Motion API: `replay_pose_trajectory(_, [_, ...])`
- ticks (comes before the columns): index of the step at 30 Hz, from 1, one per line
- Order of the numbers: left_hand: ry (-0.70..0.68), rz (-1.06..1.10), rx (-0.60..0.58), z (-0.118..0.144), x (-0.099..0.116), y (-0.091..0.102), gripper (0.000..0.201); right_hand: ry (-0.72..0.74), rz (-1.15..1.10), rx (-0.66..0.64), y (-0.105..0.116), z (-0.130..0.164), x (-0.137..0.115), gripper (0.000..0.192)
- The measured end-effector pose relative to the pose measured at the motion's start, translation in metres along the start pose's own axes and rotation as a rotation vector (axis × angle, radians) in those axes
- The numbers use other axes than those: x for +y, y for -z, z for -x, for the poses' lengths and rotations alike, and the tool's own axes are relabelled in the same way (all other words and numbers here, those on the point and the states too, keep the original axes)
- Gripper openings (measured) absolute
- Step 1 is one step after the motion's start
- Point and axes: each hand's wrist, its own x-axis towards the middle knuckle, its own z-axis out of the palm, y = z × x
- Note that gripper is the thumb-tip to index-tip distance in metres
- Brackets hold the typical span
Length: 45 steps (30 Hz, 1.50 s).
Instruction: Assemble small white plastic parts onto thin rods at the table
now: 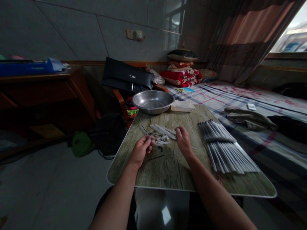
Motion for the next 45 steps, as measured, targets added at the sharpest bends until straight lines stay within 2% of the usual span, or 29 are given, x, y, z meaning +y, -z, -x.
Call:
replay_pose_trajectory(2, [-0.020, 0.070, 0.005, 0.000, 0.002, 0.001, 0.041, -0.015, 0.022, 0.103, 0.003, -0.004, 0.007, 0.026])
replay_pose_trajectory(5, [-0.020, 0.100, -0.018, 0.002, 0.003, 0.000, 0.055, -0.005, 0.137, 0.120, 0.006, -0.009, 0.016, 0.020])
replay_pose_trajectory(10, [0.016, 0.126, -0.025, 0.002, 0.003, -0.001, 0.051, 0.058, 0.471, -0.065, 0.005, -0.011, 0.027, 0.019])
replay_pose_trajectory(14, [-0.015, 0.184, 0.042, -0.001, 0.002, 0.003, 0.049, 0.085, 0.599, -0.155, 0.005, -0.010, 0.028, 0.020])
replay_pose_trajectory(20, [-0.052, 0.305, 0.322, -0.006, 0.007, 0.010, 0.036, 0.163, 0.561, -0.244, -0.001, -0.006, 0.021, 0.018])
replay_pose_trajectory(25, [-0.046, 0.378, 0.440, -0.007, 0.010, 0.015, 0.025, 0.277, 0.566, -0.347, -0.007, 0.001, 0.011, 0.017])
replay_pose_trajectory(29, [-0.035, 0.439, 0.450, -0.006, 0.011, 0.015, 0.020, 0.304, 0.586, -0.410, -0.011, 0.005, 0.007, 0.020])
replay_pose_trajectory(36, [0.018, 0.509, 0.433, -0.006, 0.011, 0.011, 0.018, 0.315, 0.666, -0.538, -0.025, 0.006, -0.002, 0.040])
replay_pose_trajectory(45, [0.002, 0.535, 0.443, -0.007, 0.010, 0.014, 0.014, 0.310, 0.697, -0.518, -0.019, 0.011, -0.008, 0.026])
